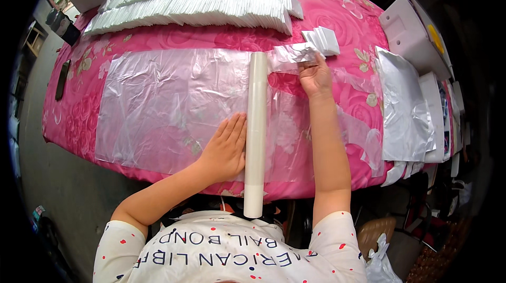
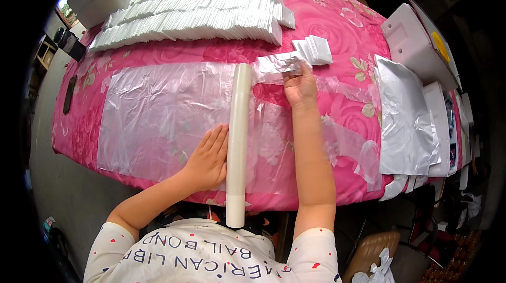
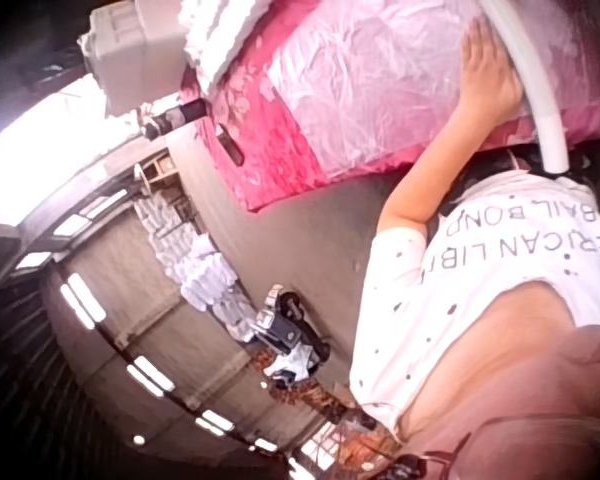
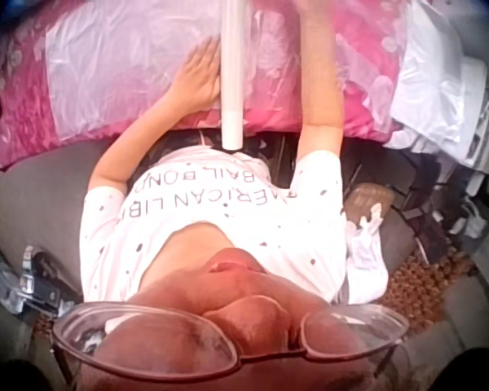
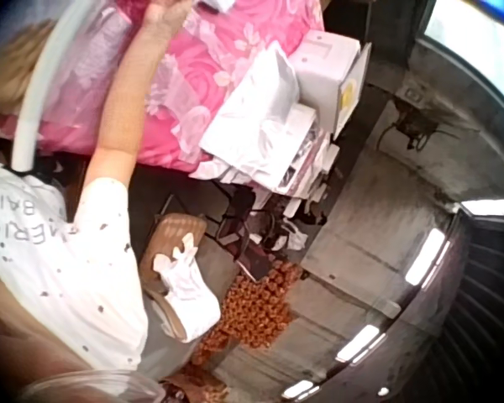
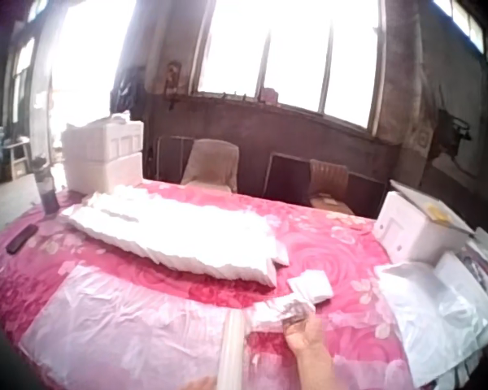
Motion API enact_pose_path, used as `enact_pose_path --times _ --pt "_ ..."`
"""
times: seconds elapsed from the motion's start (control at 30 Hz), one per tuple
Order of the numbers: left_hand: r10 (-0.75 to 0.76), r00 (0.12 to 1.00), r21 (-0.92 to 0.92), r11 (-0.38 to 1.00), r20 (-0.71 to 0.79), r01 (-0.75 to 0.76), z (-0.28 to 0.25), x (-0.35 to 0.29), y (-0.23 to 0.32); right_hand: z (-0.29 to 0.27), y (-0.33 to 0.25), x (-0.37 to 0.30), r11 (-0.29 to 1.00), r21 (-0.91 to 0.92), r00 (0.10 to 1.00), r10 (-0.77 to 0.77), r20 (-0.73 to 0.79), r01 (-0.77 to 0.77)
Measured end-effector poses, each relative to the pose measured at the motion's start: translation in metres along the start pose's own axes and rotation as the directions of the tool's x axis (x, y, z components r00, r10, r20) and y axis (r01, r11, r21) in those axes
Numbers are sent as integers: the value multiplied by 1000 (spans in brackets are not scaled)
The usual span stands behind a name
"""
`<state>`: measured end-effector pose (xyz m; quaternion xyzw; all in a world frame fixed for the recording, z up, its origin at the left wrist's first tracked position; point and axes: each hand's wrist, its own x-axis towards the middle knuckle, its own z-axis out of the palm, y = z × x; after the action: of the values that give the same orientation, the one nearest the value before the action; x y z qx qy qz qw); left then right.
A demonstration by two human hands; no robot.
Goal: The person repeatedly unrolls a clear plastic sheet, places a small white rectangular item on it, folds the plastic around the item, and sets the wrapped unit aside. The person continues this one-at-a-time wrapping process for many items on a pink floral tablecloth.
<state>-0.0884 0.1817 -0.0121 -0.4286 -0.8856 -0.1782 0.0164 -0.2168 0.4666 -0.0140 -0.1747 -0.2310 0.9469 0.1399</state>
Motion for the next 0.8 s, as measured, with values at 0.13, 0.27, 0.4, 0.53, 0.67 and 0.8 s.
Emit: enact_pose_path --times 0.13,0.27,0.4,0.53,0.67,0.8 --pt "-1 1000 13 1000 16 1 -1 -1 1 -22 -83 17 995 26 983 -102 155 99" --pt "-8 1000 -5 1000 18 9 -2 -2 1 0 -112 6 991 111 942 -111 318 79" --pt "-23 1000 -43 999 -5 23 0 -4 0 71 -77 -38 971 -8 936 -230 266 241" --pt "-1 1000 -23 1000 -12 0 -1 -3 0 124 49 -83 757 -505 856 -138 497 415" --pt "137 987 77 988 -88 -131 5 -4 -4 120 174 -120 217 -750 742 135 657 625" --pt "51 995 7 999 -90 -51 7 -2 0 95 265 -130 -306 -541 602 155 784 783"
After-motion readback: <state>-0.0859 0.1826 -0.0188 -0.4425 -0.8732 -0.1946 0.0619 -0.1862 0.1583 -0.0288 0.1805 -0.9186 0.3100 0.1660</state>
